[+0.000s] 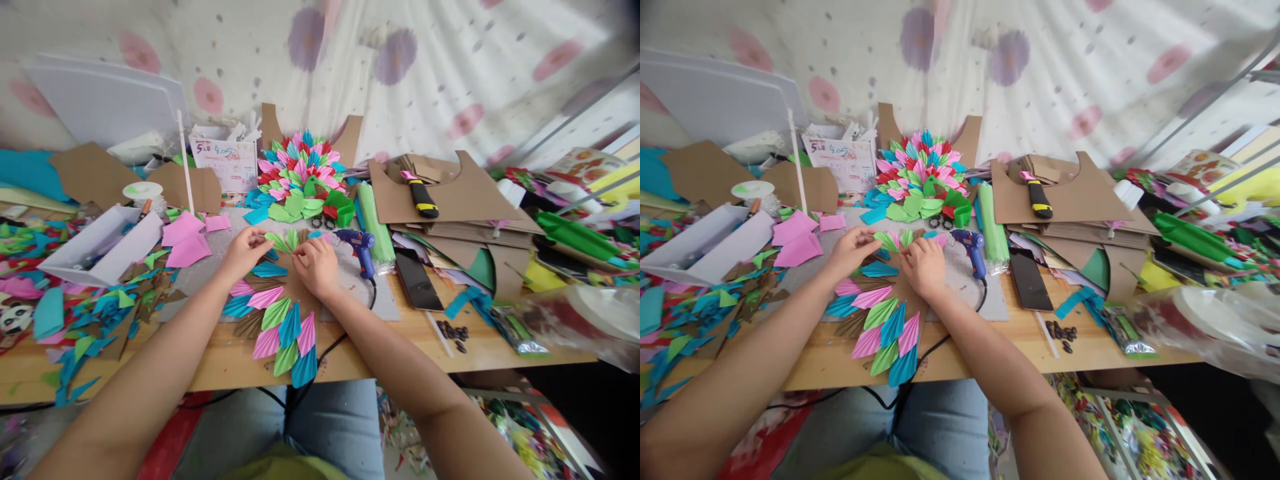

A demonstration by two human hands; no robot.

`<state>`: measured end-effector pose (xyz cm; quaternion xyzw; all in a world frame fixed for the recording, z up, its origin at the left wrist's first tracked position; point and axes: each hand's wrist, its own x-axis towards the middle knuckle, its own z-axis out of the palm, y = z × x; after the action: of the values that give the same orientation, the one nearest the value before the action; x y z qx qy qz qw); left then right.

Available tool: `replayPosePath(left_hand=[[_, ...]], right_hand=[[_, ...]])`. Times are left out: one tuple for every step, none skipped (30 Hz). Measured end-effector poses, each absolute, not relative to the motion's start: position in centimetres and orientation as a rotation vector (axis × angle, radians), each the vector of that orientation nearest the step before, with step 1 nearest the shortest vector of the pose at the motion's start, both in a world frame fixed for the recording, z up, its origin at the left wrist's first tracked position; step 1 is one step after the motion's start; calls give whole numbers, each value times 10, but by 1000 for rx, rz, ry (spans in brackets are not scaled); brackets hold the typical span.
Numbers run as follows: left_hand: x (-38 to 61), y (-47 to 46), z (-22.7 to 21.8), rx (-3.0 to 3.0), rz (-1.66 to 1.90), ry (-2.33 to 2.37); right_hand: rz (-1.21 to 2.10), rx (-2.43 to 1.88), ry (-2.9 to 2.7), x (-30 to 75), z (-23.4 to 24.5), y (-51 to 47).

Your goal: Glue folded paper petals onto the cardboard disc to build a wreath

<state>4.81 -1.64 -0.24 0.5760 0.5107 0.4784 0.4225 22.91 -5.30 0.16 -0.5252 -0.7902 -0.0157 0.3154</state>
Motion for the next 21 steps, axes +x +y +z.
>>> replayPosePath(left_hand=[[49,-17,-1,1431,1185,1262],[50,-18,0,1436,1178,1251],[50,-19,0,1453,1173,1245],[51,-20,0,1472,1165,1245],[50,-20,0,1493,1153,1249],[50,-20,-1,1520,1139,1257],[50,-20,-3,1554,1125,1270],[49,-20,-4,1596,1113,1289],[49,-20,-6,1642,1106,1311],[48,-20,-7,1689,1102,1336],[48,-20,-8,1731,1105,1363],[48,-21,-9,1765,1110,1385],[48,-21,-9,1792,1113,1400],[48,-22,-9,1816,1111,1400],[49,-22,-8,1838,1105,1390],[49,-22,-8,1860,1097,1369],[48,-22,-7,1877,1092,1338],[48,-22,-7,1887,1091,1303],[48,-21,-6,1889,1096,1270],[48,-20,-6,1885,1101,1243],[47,-20,-5,1875,1107,1223]], right_hand=[[-44,-1389,-2080,229,2,-53],[-48,-1396,-2078,229,1,-53],[-53,-1406,-2074,229,1,-52],[-56,-1419,-2070,228,1,-52],[-57,-1434,-2067,228,0,-52],[-56,-1447,-2066,228,0,-52],[-52,-1459,-2070,228,-1,-52],[-48,-1469,-2076,227,-1,-51],[-44,-1476,-2086,227,-2,-51],[-42,-1479,-2097,227,-2,-51],[-44,-1482,-2107,226,-3,-51],[-50,-1483,-2115,226,-3,-52],[-61,-1481,-2122,226,-3,-52],[-74,-1477,-2126,226,-3,-52],[-87,-1470,-2129,226,-3,-53],[-98,-1461,-2133,226,-2,-53],[-103,-1452,-2138,226,-2,-53],[-103,-1445,-2143,227,-2,-54],[-98,-1440,-2145,227,-1,-54],[-92,-1436,-2145,227,-1,-54],[-87,-1433,-2143,227,-1,-55]])
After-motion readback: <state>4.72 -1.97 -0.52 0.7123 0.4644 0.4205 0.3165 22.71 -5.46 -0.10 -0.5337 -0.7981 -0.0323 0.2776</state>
